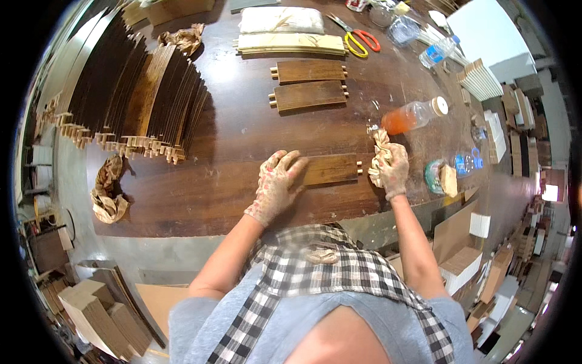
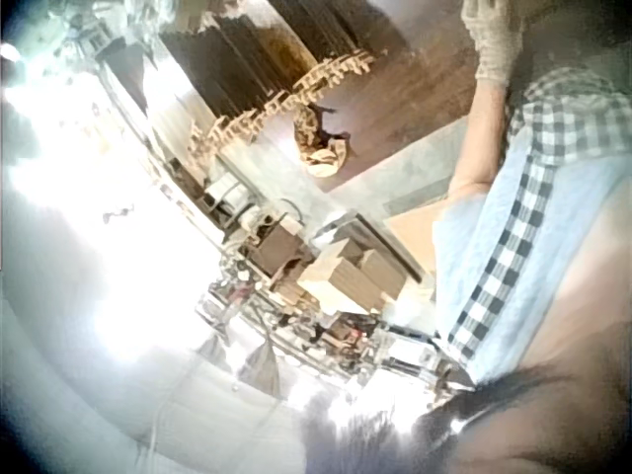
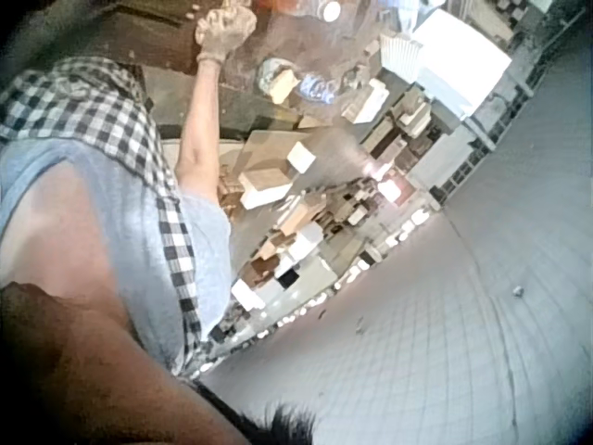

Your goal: The person polishes small rectangular wood pieces by hand using a cloth dampened with liquid from a bottle.

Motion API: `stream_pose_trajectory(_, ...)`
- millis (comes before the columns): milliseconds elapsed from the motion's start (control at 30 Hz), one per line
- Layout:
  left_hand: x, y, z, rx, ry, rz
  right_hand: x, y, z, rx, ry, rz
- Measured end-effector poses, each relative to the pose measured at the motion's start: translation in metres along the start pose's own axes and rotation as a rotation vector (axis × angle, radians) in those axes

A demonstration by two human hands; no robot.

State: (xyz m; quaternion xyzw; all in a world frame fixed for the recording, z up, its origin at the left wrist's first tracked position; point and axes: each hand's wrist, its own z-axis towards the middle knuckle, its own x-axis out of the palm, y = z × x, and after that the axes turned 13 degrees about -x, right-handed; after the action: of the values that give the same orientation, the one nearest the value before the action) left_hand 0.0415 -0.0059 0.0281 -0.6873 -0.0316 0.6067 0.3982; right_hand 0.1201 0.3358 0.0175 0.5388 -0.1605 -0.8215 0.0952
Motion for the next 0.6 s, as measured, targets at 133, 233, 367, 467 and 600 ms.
stream_pose_trajectory(133,0.003,-0.028,-0.015,0.147,-0.057,-0.011,-0.016,0.108,0.056,-0.059,-0.130,0.484)
stream_pose_trajectory(233,0.031,-0.031,-0.012,0.090,-0.044,-0.134,0.015,0.103,0.053,-0.309,0.205,0.428)
stream_pose_trajectory(367,0.040,-0.025,-0.002,0.049,-0.077,-0.217,0.023,0.072,0.040,-0.404,0.391,0.387)
stream_pose_trajectory(467,0.049,-0.021,-0.003,0.041,-0.124,-0.264,0.042,0.068,0.055,-0.456,0.476,0.467)
stream_pose_trajectory(600,0.049,-0.016,0.001,0.033,-0.049,-0.296,0.086,0.125,0.090,-0.529,0.337,0.554)
